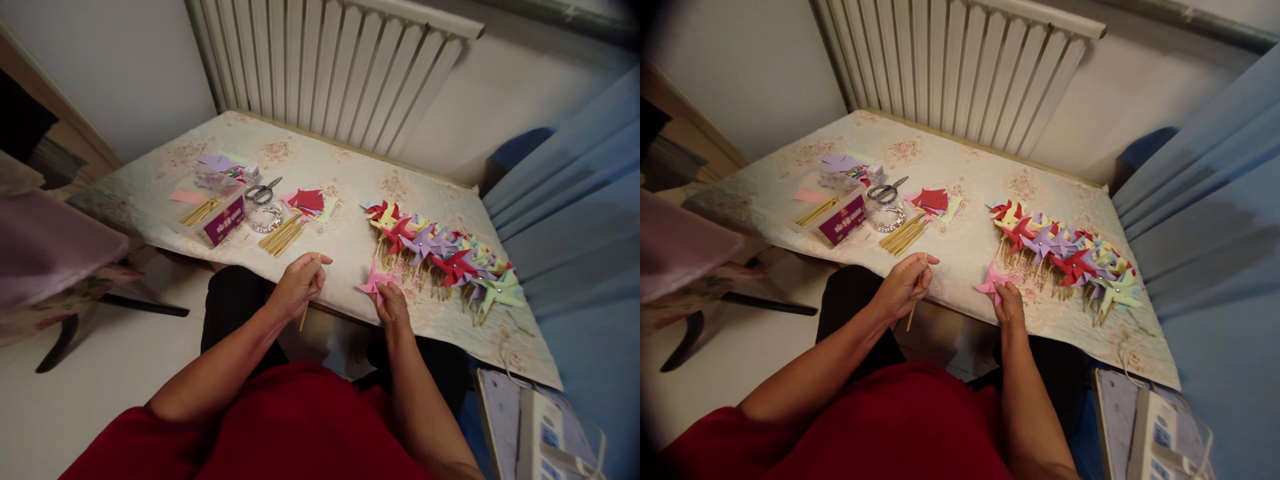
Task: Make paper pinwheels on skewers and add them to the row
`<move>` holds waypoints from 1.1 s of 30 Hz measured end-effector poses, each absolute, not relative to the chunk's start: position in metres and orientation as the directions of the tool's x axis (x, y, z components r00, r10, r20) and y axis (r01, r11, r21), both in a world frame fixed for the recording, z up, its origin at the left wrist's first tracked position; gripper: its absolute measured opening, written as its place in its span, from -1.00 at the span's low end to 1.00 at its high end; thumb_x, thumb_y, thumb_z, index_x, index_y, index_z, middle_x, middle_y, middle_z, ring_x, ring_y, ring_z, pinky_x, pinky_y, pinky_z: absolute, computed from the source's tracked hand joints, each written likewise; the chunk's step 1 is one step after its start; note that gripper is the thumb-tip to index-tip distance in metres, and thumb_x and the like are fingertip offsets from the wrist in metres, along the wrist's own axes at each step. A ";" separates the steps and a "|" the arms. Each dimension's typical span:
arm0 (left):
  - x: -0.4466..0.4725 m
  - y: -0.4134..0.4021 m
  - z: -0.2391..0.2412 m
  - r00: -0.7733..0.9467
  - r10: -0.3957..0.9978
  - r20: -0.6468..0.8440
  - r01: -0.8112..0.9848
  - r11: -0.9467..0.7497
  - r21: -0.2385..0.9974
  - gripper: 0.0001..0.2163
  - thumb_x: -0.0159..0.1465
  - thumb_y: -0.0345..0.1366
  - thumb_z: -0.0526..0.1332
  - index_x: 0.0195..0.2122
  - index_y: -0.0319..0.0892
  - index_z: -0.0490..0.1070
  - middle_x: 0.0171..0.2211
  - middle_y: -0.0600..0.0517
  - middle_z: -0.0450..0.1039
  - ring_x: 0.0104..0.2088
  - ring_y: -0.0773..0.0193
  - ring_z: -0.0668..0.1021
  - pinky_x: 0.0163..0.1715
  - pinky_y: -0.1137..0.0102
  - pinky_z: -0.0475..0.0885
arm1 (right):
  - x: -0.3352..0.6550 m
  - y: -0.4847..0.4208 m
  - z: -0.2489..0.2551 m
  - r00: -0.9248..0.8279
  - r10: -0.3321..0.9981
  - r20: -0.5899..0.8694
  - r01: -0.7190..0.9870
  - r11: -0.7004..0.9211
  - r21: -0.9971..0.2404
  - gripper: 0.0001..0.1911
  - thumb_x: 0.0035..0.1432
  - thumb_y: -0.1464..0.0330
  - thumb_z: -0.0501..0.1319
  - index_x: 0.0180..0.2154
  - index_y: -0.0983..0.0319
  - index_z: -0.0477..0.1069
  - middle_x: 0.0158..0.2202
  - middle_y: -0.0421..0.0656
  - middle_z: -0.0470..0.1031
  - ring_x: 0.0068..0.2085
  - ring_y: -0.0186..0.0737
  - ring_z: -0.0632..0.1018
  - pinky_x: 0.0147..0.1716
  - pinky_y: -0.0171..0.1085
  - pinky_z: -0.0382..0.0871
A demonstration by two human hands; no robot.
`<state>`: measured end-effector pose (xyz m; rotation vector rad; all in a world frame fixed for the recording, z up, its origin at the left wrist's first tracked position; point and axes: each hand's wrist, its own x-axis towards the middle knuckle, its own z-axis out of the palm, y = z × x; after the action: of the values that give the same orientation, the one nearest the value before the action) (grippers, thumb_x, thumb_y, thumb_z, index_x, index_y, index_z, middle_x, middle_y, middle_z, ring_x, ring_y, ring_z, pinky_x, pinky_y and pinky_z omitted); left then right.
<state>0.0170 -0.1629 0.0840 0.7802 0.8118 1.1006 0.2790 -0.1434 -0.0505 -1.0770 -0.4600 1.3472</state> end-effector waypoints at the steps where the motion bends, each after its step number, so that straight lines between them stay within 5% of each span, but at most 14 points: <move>1: 0.017 -0.163 0.084 0.243 0.956 -0.168 -0.439 0.262 0.859 -0.81 0.25 -0.20 0.19 -0.21 -0.22 0.38 -0.66 0.21 0.24 -0.75 0.56 0.05 -0.73 0.55 -0.10 | 0.279 -0.143 -0.051 0.230 0.926 -0.300 -0.549 -0.131 -0.825 -0.52 -0.29 0.42 0.54 -0.48 0.21 0.22 -0.50 -0.38 0.42 -0.48 -0.43 0.52 -0.42 -0.39 0.63; 33: 0.015 -0.166 0.085 0.294 0.940 -0.173 -0.440 0.294 0.849 -0.79 0.26 -0.16 0.18 -0.24 -0.21 0.37 -0.69 0.23 0.21 -0.76 0.56 0.04 -0.73 0.54 -0.09 | 0.279 -0.143 -0.053 0.246 0.922 -0.300 -0.547 -0.124 -0.828 -0.53 -0.29 0.43 0.53 -0.47 0.21 0.23 -0.49 -0.36 0.45 -0.49 -0.42 0.53 -0.44 -0.38 0.62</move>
<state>0.0154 -0.1658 0.0847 0.7813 0.7811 1.0544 0.2793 -0.1432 -0.0525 -1.0833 -0.4536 1.3304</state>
